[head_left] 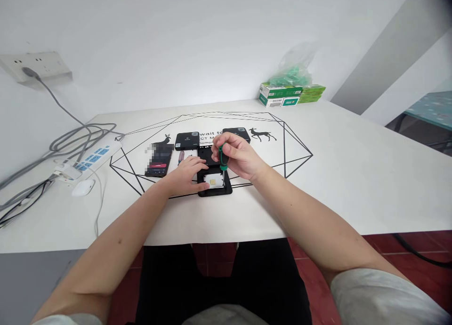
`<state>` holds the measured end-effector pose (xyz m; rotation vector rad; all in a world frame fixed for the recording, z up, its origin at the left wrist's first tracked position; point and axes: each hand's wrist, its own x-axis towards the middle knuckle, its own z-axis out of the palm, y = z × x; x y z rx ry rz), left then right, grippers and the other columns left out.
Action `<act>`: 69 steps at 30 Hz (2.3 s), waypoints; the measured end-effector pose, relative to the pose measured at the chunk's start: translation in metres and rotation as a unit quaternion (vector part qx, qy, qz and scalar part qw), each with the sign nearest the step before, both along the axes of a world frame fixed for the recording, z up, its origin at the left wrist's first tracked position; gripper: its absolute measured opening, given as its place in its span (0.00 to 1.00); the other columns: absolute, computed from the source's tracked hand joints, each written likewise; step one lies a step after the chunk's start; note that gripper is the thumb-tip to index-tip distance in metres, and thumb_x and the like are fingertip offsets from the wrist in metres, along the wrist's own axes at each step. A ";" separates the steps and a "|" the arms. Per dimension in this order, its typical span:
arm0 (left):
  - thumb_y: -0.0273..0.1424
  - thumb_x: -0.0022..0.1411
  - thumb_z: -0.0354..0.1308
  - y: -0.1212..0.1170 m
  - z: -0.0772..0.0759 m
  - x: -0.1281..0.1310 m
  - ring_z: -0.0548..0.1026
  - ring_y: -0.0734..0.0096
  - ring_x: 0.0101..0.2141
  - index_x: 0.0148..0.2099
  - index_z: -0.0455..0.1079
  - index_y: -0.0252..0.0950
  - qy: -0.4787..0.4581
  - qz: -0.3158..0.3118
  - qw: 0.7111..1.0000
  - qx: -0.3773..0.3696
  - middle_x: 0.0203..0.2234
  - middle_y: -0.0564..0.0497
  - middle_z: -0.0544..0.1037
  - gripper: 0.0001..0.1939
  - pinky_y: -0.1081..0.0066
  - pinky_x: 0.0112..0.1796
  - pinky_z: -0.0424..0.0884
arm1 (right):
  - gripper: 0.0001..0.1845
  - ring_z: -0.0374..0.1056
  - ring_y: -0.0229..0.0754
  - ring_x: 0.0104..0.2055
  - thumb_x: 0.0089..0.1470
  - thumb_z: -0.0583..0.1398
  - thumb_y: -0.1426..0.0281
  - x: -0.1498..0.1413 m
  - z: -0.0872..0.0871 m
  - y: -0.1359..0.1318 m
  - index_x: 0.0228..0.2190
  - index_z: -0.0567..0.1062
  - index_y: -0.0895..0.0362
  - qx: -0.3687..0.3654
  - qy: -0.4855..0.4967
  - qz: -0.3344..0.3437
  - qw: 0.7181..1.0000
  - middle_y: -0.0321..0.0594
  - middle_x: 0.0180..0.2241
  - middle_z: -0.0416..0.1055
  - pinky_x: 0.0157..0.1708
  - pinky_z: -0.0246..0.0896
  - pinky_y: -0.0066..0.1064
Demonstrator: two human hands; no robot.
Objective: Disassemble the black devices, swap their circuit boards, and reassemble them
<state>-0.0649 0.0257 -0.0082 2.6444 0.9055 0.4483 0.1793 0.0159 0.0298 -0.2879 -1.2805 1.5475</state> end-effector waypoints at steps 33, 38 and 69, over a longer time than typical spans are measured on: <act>0.52 0.72 0.58 -0.001 0.002 0.000 0.63 0.42 0.68 0.61 0.74 0.40 0.006 0.006 1.000 -0.013 0.65 0.38 0.72 0.26 0.39 0.68 0.59 | 0.23 0.65 0.34 0.24 0.59 0.68 0.45 -0.005 0.003 -0.001 0.34 0.75 0.52 -0.072 0.030 0.019 0.997 0.28 0.25 0.68 0.30 0.66 0.31; 0.54 0.72 0.58 -0.001 0.002 0.000 0.63 0.41 0.68 0.61 0.75 0.39 0.011 0.006 1.000 -0.006 0.65 0.37 0.72 0.28 0.38 0.68 0.59 | 0.24 0.68 0.33 0.31 0.44 0.80 0.55 -0.005 -0.002 -0.001 0.32 0.76 0.52 -0.056 0.033 -0.022 0.998 0.29 0.31 0.72 0.32 0.67 0.28; 0.56 0.69 0.60 0.000 -0.003 -0.003 0.54 0.36 0.74 0.77 0.59 0.40 0.017 0.023 0.999 -0.046 0.72 0.39 0.65 0.43 0.36 0.71 0.54 | 0.19 0.68 0.36 0.33 0.50 0.77 0.56 -0.003 0.000 -0.002 0.36 0.79 0.52 -0.016 -0.009 -0.060 0.998 0.32 0.32 0.72 0.36 0.69 0.30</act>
